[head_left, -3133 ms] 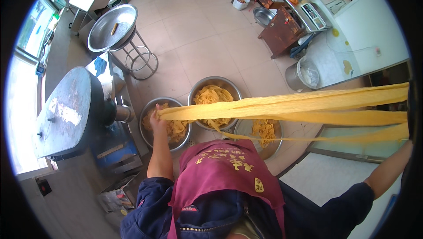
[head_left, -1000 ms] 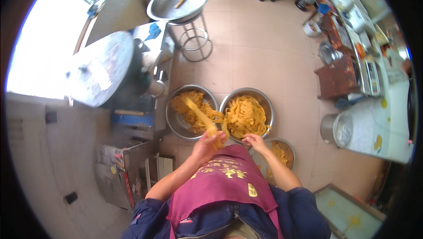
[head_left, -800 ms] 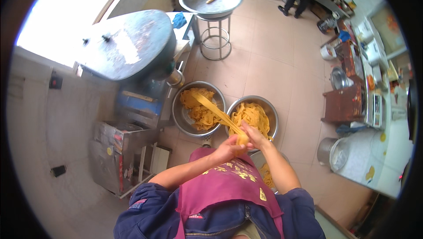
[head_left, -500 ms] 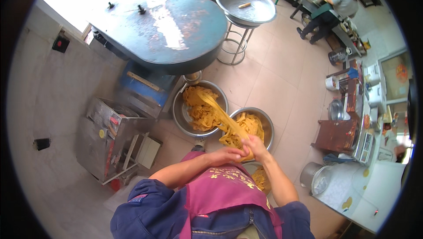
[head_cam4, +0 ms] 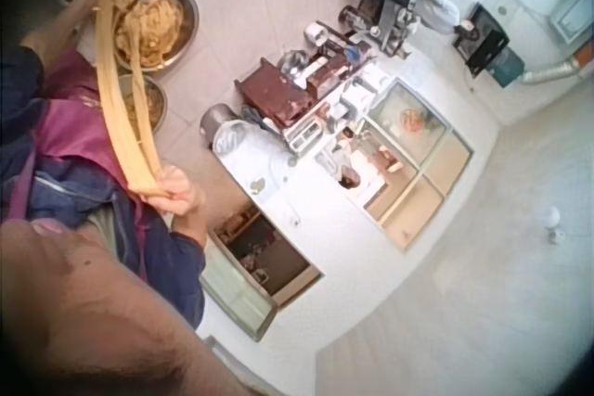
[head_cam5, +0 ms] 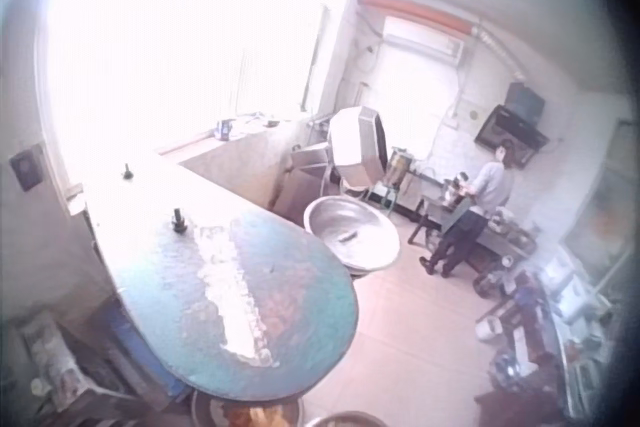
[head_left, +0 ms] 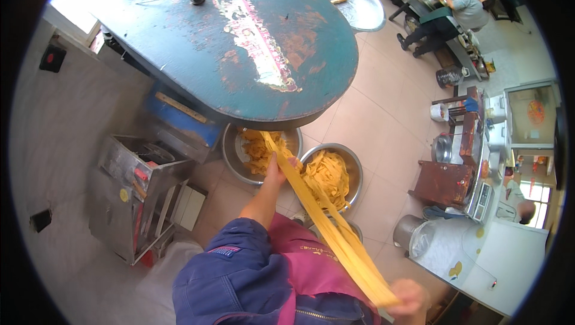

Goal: The person repeatedly pulls and stretches long yellow noodle strands by hand, separating them into thinner strands and placing them into metal bowls. Another person works in the background at a separate station.

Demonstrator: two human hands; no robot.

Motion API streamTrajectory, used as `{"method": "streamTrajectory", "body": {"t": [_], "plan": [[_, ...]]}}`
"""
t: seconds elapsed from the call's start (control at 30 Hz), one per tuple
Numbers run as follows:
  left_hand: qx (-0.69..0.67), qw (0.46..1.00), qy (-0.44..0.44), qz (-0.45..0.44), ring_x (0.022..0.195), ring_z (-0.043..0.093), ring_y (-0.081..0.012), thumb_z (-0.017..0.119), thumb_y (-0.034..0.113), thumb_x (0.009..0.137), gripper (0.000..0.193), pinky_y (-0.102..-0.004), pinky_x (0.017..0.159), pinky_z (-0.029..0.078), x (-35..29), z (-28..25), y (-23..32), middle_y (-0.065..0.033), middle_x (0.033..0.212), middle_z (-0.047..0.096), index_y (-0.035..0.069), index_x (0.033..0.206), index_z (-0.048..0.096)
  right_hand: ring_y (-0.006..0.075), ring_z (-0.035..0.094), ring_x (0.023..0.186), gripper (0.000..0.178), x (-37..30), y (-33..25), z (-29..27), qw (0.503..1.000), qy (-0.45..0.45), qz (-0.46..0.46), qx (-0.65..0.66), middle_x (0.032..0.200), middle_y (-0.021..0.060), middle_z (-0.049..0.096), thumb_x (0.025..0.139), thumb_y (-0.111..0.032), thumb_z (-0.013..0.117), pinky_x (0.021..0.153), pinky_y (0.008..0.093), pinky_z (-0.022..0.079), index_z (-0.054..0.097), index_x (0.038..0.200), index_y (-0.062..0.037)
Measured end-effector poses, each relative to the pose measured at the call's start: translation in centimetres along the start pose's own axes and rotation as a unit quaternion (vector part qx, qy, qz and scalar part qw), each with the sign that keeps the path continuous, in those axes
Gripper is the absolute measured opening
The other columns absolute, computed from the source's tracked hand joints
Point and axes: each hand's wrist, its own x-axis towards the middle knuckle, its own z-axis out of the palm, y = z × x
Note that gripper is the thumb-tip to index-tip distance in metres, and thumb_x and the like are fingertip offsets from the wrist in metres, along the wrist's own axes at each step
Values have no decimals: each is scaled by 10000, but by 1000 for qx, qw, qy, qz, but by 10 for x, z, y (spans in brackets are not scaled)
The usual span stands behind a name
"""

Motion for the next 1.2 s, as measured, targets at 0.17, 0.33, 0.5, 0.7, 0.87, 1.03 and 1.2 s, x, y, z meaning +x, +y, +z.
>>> {"method": "streamTrajectory", "body": {"t": [0.17, 0.33, 0.5, 0.7, 0.87, 1.03, 1.2], "plan": [[20, 999, -29, 16, 1105, 646, -369, 469, 399, 1077, 531, -481, 1010, 547, 38, 5, 12, -258, 1188, 660, -73, 1312, 529, 238, 715, 667, 232, -25, -98, 19, 998, 14, -64, -6, 1020, 175, 693, 847, -40, 647, 522, 307, 549, 618, 1068, 27], [-9, 999, -13, 32, 1032, 673, -294, 467, 266, 1076, 370, -430, 975, 550, 62, -1, 25, -186, 1163, 686, -42, 1235, 596, 210, 673, 630, 363, -85, -149, 32, 982, 116, -86, -118, 1100, 204, 640, 832, -25, 619, 502, 267, 519, 535, 1168, 80], [25, 998, -57, -12, 1037, 672, -262, 540, 231, 1059, 292, -429, 980, 546, 10, 15, 15, -92, 1104, 693, 6, 1233, 607, 217, 555, 459, 302, -182, -137, 58, 865, 460, 16, -197, 618, 68, 651, 851, -275, 749, 475, 323, 447, 701, 752, 6], [168, 965, -200, -24, 1074, 680, -227, 634, 227, 1024, 278, -412, 977, 548, -197, 118, 11, -66, 1138, 712, 45, 1234, 632, 127, 537, 338, 364, -280, -68, 7, 902, 388, -186, -28, 602, 124, 670, 954, -117, 633, 349, 226, 458, 519, 1186, 140], [367, 865, -334, 80, 1019, 709, -231, 659, 183, 998, 299, -370, 935, 564, -355, 220, -1, -102, 1133, 724, 25, 1251, 629, 125, 482, 316, 495, -305, -36, -49, 904, 388, -178, -33, 492, 76, 576, 895, -211, 695, 314, 230, 412, 529, 1191, 150], [490, 749, -405, 190, 1059, 693, -222, 669, 141, 968, 401, -358, 973, 545, -481, 327, -55, -119, 1177, 702, -28, 1321, 580, 131, 514, 387, 482, -278, -22, -56, 880, 434, -179, -67, 525, 71, 603, 855, -239, 731, 491, 267, 485, 664, 1096, 173], [527, 591, -538, 289, 1193, 622, -178, 569, 182, 1039, 412, -322, 1066, 470, -569, 411, -66, -105, 1334, 635, -14, 1401, 563, 164, 590, 522, 275, -273, -6, -53, 888, 387, -239, -62, 613, 85, 652, 895, -202, 753, 505, 270, 461, 676, 869, 61]]}}
